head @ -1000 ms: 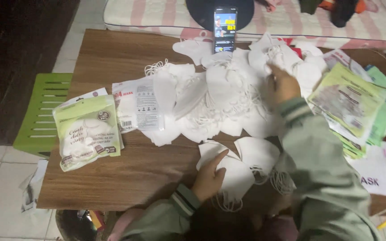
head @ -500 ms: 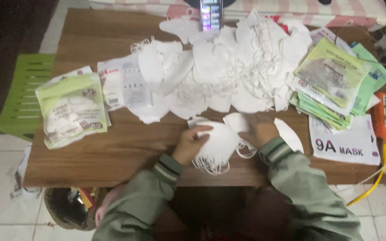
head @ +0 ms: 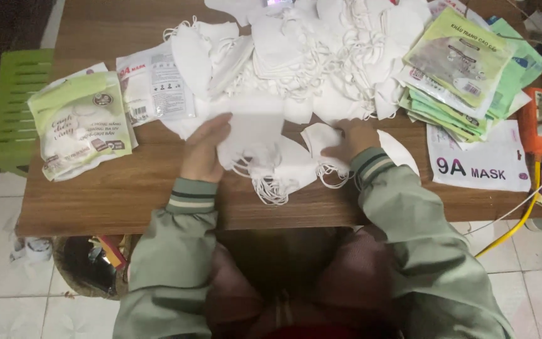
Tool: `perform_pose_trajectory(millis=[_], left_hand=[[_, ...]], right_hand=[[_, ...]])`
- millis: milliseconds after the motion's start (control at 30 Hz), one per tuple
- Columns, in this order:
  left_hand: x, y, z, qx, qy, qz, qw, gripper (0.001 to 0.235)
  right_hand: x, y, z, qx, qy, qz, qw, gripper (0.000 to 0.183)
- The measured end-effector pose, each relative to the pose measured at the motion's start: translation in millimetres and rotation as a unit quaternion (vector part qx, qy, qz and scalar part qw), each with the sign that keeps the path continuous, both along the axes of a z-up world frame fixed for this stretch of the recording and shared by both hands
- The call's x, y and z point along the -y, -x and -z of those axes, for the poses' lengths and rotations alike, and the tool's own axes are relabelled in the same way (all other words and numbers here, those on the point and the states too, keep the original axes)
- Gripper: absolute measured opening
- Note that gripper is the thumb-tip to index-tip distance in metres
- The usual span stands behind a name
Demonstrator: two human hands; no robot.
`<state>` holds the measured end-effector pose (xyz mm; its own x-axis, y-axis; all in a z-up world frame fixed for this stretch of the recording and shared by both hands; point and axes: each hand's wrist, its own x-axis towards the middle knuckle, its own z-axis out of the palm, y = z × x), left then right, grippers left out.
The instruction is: Folding and stacking white face masks on a wooden table in a production environment.
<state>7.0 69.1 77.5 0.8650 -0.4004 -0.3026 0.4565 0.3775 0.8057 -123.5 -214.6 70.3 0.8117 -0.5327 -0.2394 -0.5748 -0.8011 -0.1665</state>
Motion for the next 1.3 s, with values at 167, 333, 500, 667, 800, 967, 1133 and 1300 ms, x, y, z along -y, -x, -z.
perform_pose_trajectory(millis=[167, 333, 500, 667, 800, 967, 1133, 1300], left_hand=[[-1.6, -2.7, 6.5, -0.002, 0.049, 0.007, 0.999, 0.032], [7.3, 5.2, 8.0, 0.025, 0.022, 0.023, 0.999, 0.03], [13.4, 12.7, -1.9, 0.171, -0.218, 0.036, 0.96, 0.024], [26.6, 30.3, -2.7, 0.243, -0.179, 0.077, 0.95, 0.023], [39.8, 46.4, -11.1, 0.247, -0.257, 0.152, 0.922, 0.044], [42.0, 39.0, 8.3, 0.223, -0.262, 0.129, 0.93, 0.026], [33.8, 35.5, -10.5, 0.243, -0.286, 0.112, 0.92, 0.026], [31.0, 33.6, -13.7, 0.133, -0.146, 0.116, 0.973, 0.025]], right_hand=[[29.6, -6.3, 39.3, 0.03, 0.0, 0.023, 0.999, 0.051], [55.1, -2.5, 35.4, 0.11, -0.022, 0.041, 0.993, 0.039], [22.4, 20.7, -35.8, 0.307, -0.407, 0.033, 0.86, 0.03], [-16.9, 21.1, -53.4, 0.286, -0.503, -0.036, 0.815, 0.019], [-47.6, 4.9, -36.8, 0.289, -0.484, -0.059, 0.824, 0.021], [-15.6, 6.8, -12.0, 0.297, -0.407, -0.091, 0.859, 0.02], [28.8, 10.9, -0.7, 0.155, -0.103, -0.061, 0.981, 0.044], [44.4, 0.7, 20.4, 0.012, -0.044, -0.034, 0.998, 0.065]])
